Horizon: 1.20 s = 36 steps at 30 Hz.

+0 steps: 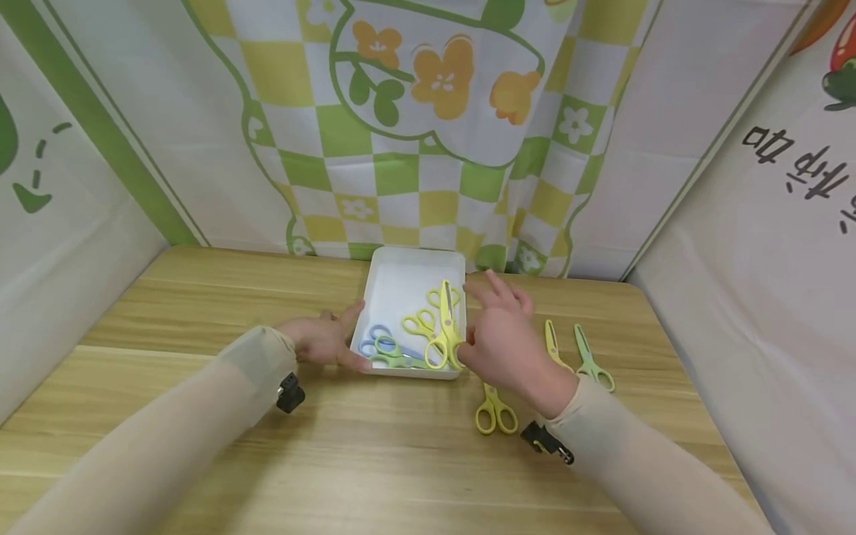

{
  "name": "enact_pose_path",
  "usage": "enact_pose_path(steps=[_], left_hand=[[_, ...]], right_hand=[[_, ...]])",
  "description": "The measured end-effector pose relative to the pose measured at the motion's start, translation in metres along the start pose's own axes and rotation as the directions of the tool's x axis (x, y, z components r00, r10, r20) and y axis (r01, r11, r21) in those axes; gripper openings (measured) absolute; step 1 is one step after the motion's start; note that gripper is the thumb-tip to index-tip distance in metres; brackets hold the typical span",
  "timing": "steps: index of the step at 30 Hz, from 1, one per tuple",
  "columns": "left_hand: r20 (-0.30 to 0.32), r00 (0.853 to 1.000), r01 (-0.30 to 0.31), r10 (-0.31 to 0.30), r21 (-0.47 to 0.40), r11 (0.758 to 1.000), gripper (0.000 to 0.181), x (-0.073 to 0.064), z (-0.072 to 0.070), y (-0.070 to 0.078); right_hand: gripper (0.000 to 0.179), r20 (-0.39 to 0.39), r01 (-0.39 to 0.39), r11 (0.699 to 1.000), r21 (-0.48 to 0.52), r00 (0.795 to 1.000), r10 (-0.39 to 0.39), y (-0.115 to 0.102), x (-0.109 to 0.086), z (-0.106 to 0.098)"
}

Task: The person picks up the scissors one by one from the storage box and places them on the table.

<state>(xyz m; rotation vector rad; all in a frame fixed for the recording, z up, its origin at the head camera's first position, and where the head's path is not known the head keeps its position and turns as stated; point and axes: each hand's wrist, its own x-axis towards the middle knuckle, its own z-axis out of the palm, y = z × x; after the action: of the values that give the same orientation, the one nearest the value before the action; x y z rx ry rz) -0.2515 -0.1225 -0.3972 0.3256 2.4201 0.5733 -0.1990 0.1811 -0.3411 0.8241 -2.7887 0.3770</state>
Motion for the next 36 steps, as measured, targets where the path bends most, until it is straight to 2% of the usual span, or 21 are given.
enact_pose_path(steps=[9,16,20,27,36], left_hand=[[0.004,1.000,0.006,-0.006,-0.017,1.000,0.123,0.000,0.001,-0.001],[0.016,1.000,0.023,-0.022,-0.025,0.999,0.125,0.001,0.001,-0.002],[0.013,1.000,0.022,-0.022,-0.031,0.999,0.125,0.000,0.000,-0.001],[0.019,1.000,0.013,-0.012,-0.043,0.999,0.124,0.000,0.000,0.001],[0.003,1.000,0.010,-0.010,-0.036,0.999,0.123,-0.001,0.001,0.000]], right_hand=[[0.037,-0.030,0.007,1.000,0.001,1.000,-0.007,-0.004,-0.039,0.000],[0.038,-0.006,-0.012,0.999,-0.042,1.000,0.012,-0.008,-0.062,0.010],[0.039,0.024,-0.038,0.999,-0.028,0.999,0.038,-0.008,-0.072,0.020],[0.036,0.073,-0.077,0.997,-0.012,0.994,0.077,-0.009,-0.081,0.034],[0.037,0.131,-0.026,1.000,-0.012,0.991,0.027,-0.020,-0.084,0.051]])
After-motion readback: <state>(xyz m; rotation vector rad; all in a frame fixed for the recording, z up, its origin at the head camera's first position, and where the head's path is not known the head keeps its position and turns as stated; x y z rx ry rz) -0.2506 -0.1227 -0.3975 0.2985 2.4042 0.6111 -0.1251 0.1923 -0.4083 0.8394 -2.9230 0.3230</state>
